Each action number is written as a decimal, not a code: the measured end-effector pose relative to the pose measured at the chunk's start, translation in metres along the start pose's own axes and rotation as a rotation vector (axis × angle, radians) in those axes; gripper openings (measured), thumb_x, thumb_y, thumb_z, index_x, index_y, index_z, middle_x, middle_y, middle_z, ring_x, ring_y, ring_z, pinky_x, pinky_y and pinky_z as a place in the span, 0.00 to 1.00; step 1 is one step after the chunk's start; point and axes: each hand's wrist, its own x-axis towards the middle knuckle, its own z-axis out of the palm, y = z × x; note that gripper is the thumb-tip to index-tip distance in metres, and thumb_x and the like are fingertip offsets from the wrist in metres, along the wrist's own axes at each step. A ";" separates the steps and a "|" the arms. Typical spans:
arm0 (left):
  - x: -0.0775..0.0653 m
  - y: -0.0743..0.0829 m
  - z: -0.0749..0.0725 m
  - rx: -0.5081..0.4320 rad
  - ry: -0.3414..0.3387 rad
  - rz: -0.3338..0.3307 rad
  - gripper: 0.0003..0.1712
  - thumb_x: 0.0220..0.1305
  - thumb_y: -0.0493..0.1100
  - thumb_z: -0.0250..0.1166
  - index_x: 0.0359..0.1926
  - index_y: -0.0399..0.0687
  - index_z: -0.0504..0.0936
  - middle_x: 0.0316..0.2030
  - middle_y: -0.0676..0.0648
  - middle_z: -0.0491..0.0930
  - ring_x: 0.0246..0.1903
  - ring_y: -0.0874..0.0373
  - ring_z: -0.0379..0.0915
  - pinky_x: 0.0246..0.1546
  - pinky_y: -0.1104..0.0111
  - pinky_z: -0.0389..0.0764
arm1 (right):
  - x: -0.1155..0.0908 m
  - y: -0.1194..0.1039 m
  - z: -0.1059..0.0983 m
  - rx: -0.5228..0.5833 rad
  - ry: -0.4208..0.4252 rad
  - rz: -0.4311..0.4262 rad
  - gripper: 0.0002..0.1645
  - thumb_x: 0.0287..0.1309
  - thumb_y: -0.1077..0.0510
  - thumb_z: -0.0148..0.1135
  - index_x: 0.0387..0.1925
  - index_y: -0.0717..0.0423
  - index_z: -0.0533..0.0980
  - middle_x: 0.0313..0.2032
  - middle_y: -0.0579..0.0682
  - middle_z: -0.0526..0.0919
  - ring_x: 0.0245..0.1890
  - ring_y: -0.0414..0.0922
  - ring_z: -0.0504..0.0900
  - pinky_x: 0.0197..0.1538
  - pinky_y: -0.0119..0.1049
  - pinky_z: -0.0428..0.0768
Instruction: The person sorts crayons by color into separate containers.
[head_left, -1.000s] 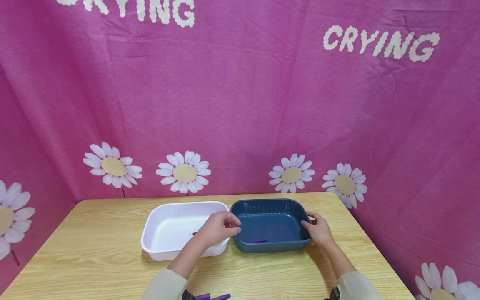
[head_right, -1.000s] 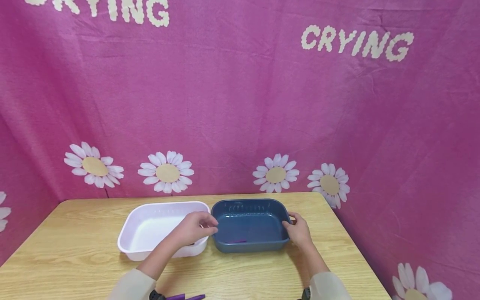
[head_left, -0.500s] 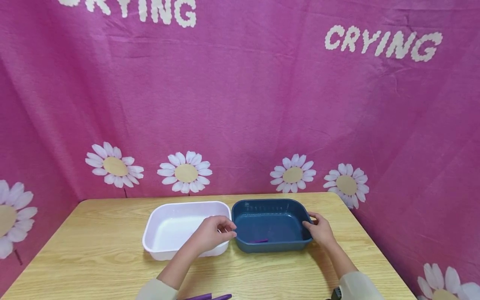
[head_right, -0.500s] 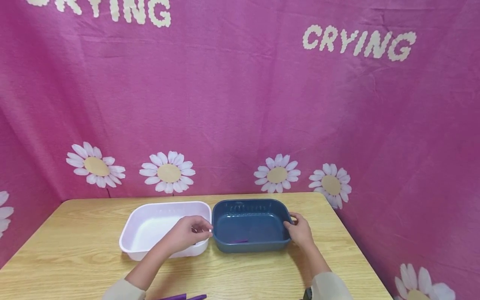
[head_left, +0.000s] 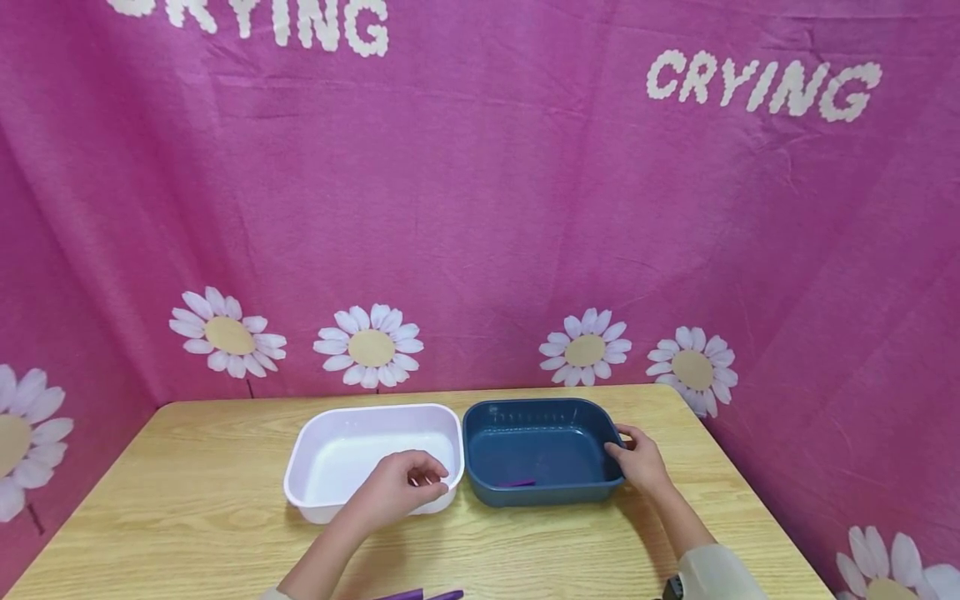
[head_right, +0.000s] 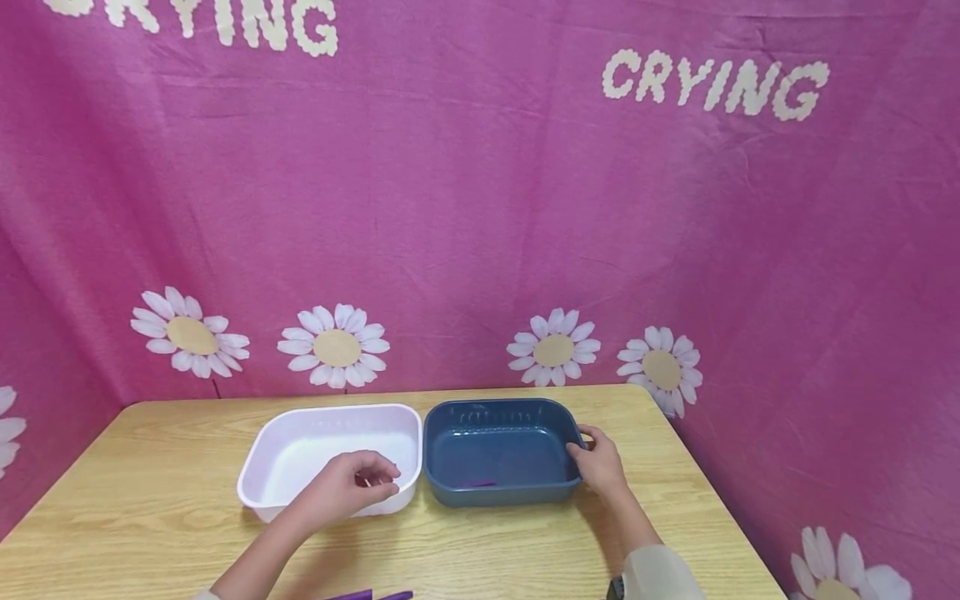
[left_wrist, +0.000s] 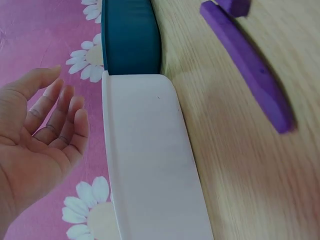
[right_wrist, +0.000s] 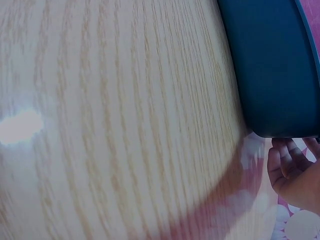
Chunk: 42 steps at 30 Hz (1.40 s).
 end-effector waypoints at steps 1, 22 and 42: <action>-0.002 -0.001 -0.001 0.000 0.004 0.002 0.10 0.53 0.42 0.68 0.35 0.42 0.82 0.27 0.52 0.79 0.27 0.66 0.69 0.29 0.75 0.72 | 0.000 0.000 0.000 0.000 -0.001 -0.001 0.26 0.59 0.61 0.56 0.58 0.70 0.67 0.45 0.72 0.77 0.40 0.53 0.80 0.42 0.44 0.82; -0.035 -0.016 -0.007 -0.050 0.021 0.025 0.10 0.53 0.40 0.68 0.34 0.38 0.82 0.27 0.51 0.79 0.27 0.73 0.68 0.29 0.76 0.73 | -0.003 -0.001 0.000 0.000 -0.017 0.006 0.27 0.59 0.61 0.55 0.58 0.70 0.66 0.45 0.72 0.76 0.41 0.55 0.79 0.42 0.45 0.82; -0.070 -0.037 -0.016 -0.035 -0.173 0.004 0.18 0.55 0.47 0.68 0.42 0.40 0.81 0.39 0.44 0.82 0.37 0.64 0.74 0.37 0.73 0.76 | 0.001 0.001 -0.001 -0.010 -0.028 -0.007 0.27 0.60 0.61 0.55 0.58 0.71 0.65 0.47 0.73 0.75 0.42 0.56 0.79 0.43 0.45 0.81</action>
